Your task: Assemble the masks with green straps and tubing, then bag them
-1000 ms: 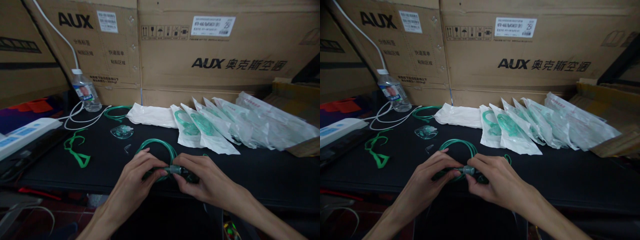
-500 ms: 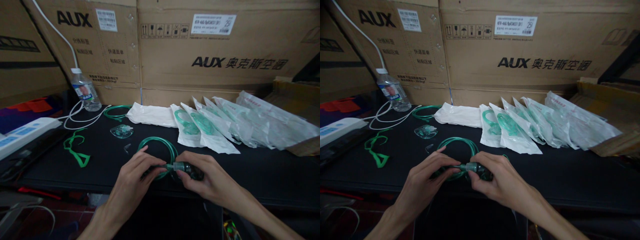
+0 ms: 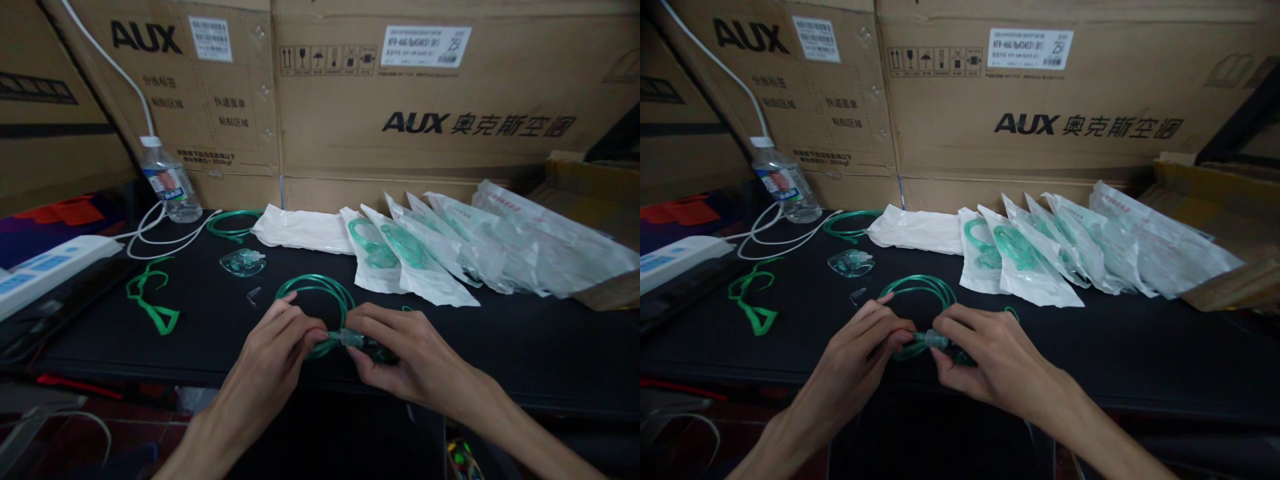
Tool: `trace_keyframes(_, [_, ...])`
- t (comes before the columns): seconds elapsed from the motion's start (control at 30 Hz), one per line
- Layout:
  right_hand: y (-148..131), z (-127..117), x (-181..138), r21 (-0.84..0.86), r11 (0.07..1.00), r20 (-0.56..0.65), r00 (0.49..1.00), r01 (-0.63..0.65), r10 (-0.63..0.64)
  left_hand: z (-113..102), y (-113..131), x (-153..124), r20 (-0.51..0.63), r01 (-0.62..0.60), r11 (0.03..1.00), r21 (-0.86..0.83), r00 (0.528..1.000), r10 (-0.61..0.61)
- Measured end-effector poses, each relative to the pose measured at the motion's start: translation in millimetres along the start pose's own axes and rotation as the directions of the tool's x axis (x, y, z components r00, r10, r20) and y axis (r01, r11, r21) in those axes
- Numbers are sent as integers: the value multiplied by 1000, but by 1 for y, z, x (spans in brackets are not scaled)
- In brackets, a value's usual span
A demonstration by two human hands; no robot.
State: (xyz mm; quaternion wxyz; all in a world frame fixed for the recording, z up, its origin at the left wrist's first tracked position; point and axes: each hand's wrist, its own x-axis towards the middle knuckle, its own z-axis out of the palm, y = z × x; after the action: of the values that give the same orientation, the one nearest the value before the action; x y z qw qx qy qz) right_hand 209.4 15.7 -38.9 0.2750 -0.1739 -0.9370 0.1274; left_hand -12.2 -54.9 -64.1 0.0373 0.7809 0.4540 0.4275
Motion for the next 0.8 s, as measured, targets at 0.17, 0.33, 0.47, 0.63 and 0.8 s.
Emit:
trace_keyframes(0.17, [2, 5, -1, -84, 996, -42, 999, 30, -33, -2, 1, 3, 42, 95, 994, -59, 995, -93])
trace_keyframes(0.33, [1, 7, 1, -38, 999, -25, 1000, 8, -9, -3, 1, 4, -6, 130, 984, -122, 991, -132])
trace_keyframes(0.47, [-1, 5, 5, 84, 995, -20, 998, -52, 54, -4, 2, 4, -35, 129, 983, -134, 990, -134])
trace_keyframes(0.63, [-4, -1, 6, 223, 963, -16, 987, -151, 159, -4, 1, 2, -62, 81, 995, -53, 995, -84])
trace_keyframes(0.8, [-7, -4, 6, 270, 944, -6, 981, -187, 196, -9, -1, 2, -41, -37, 995, 92, 998, 41])
